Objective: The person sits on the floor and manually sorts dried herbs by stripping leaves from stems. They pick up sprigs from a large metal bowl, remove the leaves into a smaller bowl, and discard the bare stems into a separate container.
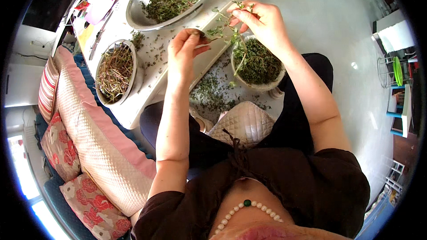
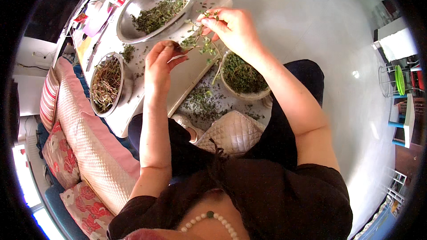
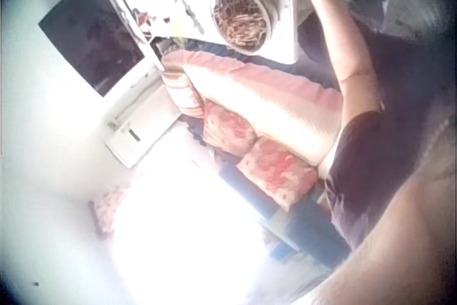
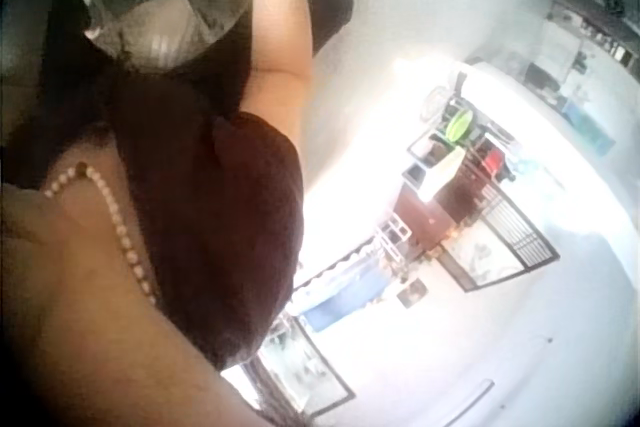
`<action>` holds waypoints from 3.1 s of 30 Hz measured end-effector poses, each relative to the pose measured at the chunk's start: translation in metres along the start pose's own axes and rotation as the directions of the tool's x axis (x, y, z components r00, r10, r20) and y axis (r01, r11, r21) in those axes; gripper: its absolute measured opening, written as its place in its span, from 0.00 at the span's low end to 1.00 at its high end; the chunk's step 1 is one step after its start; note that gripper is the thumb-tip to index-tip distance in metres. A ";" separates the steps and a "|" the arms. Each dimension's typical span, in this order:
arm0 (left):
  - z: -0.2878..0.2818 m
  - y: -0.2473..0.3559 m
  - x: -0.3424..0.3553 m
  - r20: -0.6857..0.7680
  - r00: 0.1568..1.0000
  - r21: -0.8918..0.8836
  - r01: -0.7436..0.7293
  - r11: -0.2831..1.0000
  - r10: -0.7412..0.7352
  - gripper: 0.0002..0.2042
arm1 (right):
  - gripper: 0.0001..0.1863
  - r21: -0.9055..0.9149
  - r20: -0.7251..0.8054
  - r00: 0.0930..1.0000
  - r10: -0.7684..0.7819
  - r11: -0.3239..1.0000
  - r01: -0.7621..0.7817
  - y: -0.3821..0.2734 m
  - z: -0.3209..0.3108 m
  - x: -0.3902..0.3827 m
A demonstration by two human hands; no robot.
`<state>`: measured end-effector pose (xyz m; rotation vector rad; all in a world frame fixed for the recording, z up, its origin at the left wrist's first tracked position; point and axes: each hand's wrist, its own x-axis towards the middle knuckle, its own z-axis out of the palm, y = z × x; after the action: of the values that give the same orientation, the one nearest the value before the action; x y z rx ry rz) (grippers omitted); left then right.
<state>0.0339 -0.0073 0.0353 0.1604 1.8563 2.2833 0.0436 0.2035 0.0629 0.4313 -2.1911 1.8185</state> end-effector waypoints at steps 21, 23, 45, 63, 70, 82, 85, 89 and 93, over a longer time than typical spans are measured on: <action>0.027 -0.039 0.011 0.239 0.969 0.327 -0.025 0.945 -0.057 0.13 | 0.10 0.233 0.097 0.971 0.217 0.944 -0.234 0.061 -0.024 -0.026; 0.032 -0.040 0.012 0.232 0.972 0.200 -0.010 0.980 -0.037 0.12 | 0.12 0.311 0.172 0.933 0.316 0.881 -0.356 0.071 -0.025 -0.026; 0.046 -0.053 0.019 0.214 0.969 0.228 -0.174 0.958 0.125 0.11 | 0.08 0.201 0.299 0.886 0.355 0.884 -0.423 0.070 -0.021 -0.027; 0.042 -0.051 0.020 0.276 0.960 -0.209 0.112 0.971 -0.051 0.06 | 0.07 0.558 0.258 0.917 0.304 0.728 -0.398 0.075 -0.050 -0.023; 0.057 -0.054 0.012 0.459 0.842 -0.466 0.500 0.730 -0.283 0.09 | 0.10 0.618 0.194 0.919 0.342 0.685 -0.385 0.075 -0.045 -0.028; 0.068 -0.059 0.011 0.312 0.936 -0.262 0.249 0.932 -0.162 0.07 | 0.10 0.488 0.193 0.944 0.269 0.808 -0.330 0.070 -0.049 -0.025; 0.071 -0.058 0.011 0.296 0.947 -0.173 0.177 0.969 -0.120 0.07 | 0.10 0.453 0.165 0.956 0.242 0.842 -0.292 0.063 -0.053 -0.025; 0.072 -0.052 0.014 0.243 0.942 -0.010 0.241 0.970 -0.231 0.09 | 0.09 0.311 0.139 0.971 0.192 0.923 -0.227 0.068 -0.069 -0.023; 0.062 -0.071 0.022 0.265 0.943 -0.090 0.234 0.968 -0.203 0.10 | 0.09 0.298 0.054 0.989 0.137 0.943 -0.147 0.063 -0.082 -0.019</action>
<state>0.0313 0.0707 -0.0221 0.2064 1.5236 2.1038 0.0372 0.2965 0.0140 0.3722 -2.0140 2.2525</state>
